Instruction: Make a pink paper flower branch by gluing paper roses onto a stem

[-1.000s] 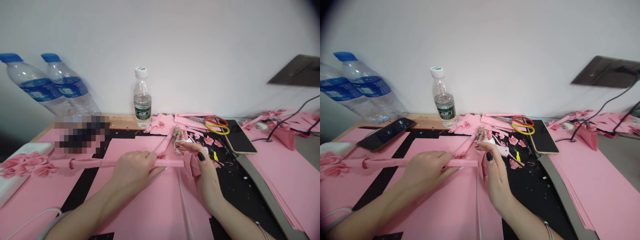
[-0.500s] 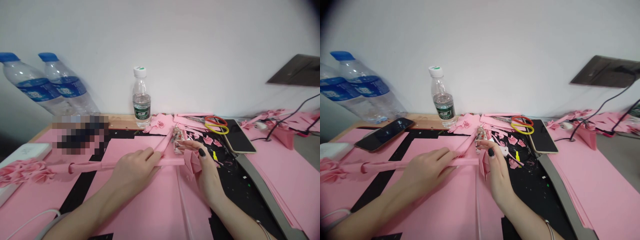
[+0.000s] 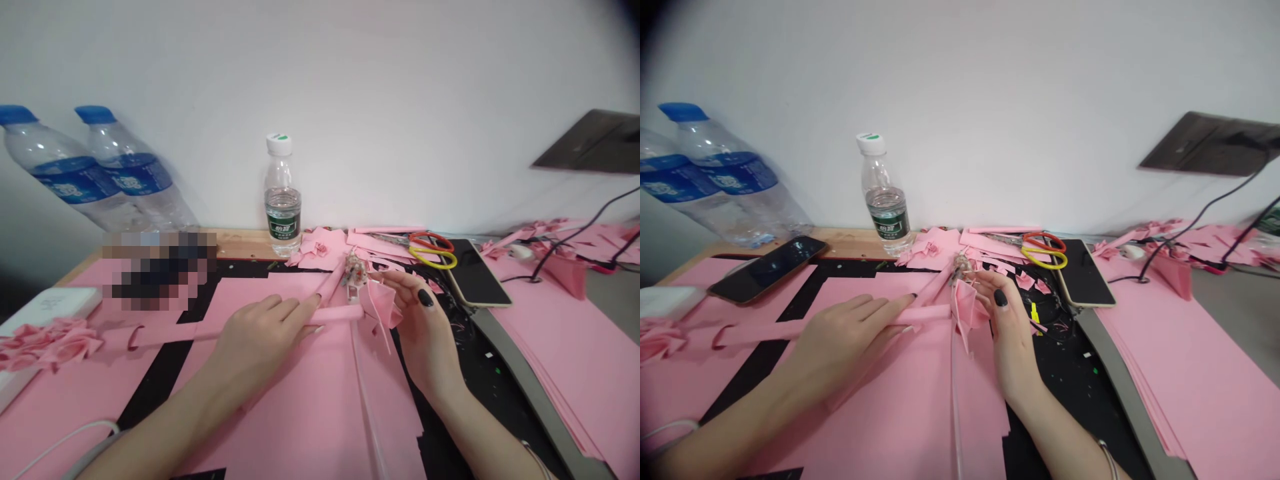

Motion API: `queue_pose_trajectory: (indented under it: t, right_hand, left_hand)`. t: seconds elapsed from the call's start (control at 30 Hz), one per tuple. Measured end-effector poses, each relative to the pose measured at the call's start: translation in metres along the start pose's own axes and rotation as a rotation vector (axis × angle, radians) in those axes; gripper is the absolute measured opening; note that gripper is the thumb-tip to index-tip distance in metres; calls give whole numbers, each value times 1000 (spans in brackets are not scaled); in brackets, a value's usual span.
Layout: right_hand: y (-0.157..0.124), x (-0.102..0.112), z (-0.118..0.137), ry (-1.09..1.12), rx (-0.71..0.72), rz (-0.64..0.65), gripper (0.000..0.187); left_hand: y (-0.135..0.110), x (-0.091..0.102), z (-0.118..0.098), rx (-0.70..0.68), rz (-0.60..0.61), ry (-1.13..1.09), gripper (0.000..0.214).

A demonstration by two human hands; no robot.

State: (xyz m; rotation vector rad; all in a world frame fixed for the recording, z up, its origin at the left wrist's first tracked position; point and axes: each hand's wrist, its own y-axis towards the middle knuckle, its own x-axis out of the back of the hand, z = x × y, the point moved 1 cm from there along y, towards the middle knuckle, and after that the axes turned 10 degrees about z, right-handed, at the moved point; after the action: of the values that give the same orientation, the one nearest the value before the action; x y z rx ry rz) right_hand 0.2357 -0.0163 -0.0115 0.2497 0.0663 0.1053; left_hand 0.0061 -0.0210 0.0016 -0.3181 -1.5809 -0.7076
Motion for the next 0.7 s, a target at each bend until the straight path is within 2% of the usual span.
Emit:
queue_pose_trajectory:
  t: [0.07, 0.23, 0.47, 0.7]
  right_hand:
    - [0, 0, 0, -11, 0, -7, 38]
    - [-2, 2, -1, -68, -5, 1, 35]
    - [-6, -1, 4, -263, -2, 17, 36]
    - [-7, -9, 11, -425, 65, 94, 33]
  left_hand:
    - [0, 1, -1, 9, 10, -20, 18]
    - [2, 5, -4, -18, -2, -30, 27]
    - [1, 4, -4, -45, -11, -50, 31]
    - [0, 3, -6, -29, 2, -53, 30]
